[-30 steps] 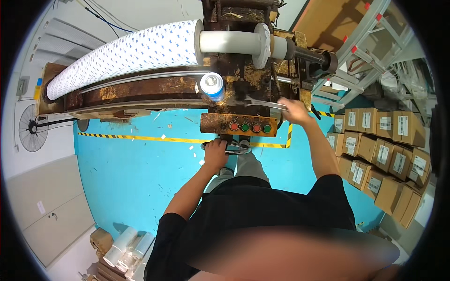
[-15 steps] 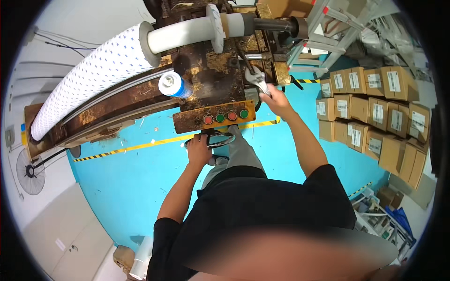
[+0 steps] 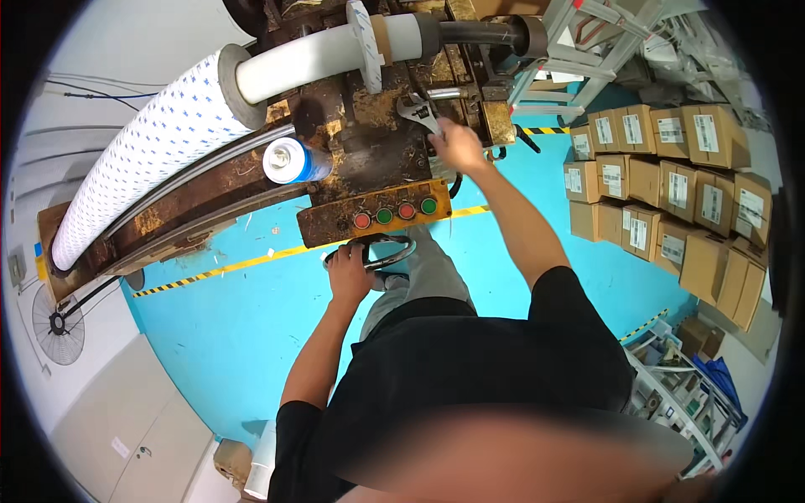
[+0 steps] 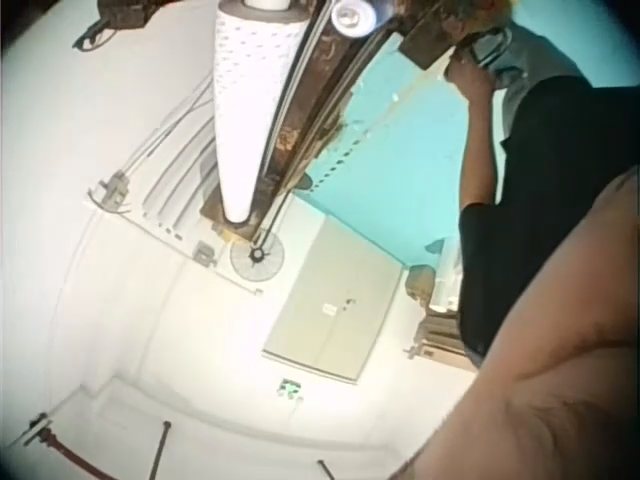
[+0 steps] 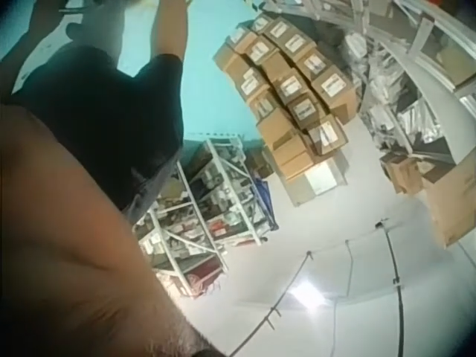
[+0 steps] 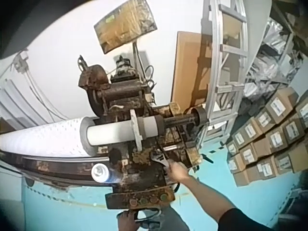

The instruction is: The recorder operates a roll-fed labeling machine, using a wrench for adjustments and a spray can on the material.

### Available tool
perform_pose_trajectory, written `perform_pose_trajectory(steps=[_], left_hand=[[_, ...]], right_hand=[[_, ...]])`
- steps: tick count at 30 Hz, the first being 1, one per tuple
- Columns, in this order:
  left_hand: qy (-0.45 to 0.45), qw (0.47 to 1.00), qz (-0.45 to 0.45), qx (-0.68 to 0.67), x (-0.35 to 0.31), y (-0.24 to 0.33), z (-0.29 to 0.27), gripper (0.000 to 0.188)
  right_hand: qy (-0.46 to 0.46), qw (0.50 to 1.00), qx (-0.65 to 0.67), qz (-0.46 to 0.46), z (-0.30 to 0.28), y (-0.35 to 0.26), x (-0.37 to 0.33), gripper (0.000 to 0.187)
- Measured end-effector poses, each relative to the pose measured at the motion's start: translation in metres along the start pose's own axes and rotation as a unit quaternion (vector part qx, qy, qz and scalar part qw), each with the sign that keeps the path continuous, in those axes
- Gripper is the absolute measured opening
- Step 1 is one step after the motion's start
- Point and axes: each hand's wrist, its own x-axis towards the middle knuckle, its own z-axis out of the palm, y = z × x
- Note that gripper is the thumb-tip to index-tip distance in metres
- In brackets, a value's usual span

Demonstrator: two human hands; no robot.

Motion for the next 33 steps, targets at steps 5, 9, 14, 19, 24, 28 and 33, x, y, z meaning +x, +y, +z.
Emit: perform_pose_trajectory(steps=[5,9,14,19,24,28,33], left_hand=[[0.025,0.999,0.022,-0.009,0.000,-0.001,0.001,0.048],[0.016,1.000,0.021,-0.009,0.002,-0.002,-0.001,0.046],[0.013,1.000,0.024,-0.006,0.004,-0.001,0.002,0.048],[0.023,1.000,0.015,0.005,-0.002,-0.004,0.006,0.047],[0.026,1.000,0.016,-0.002,-0.003,-0.005,0.007,0.043],[0.035,0.999,0.026,-0.007,-0.002,-0.005,0.007,0.044],[0.037,0.999,0.022,-0.017,-0.002,-0.003,0.003,0.043]], right_hand=[[-0.032,0.993,-0.001,-0.110,-0.024,0.013,0.013,0.030],[0.017,0.985,-0.097,-0.144,-0.018,0.015,0.014,0.026],[0.014,0.956,-0.186,-0.225,-0.019,0.024,0.025,0.023],[-0.022,0.958,-0.171,-0.229,-0.027,0.021,0.028,0.024],[-0.063,0.953,-0.159,-0.251,-0.031,0.023,0.033,0.034],[-0.075,0.948,-0.152,-0.270,-0.040,0.022,0.036,0.036],[-0.103,0.914,-0.262,-0.293,-0.058,0.024,0.056,0.034]])
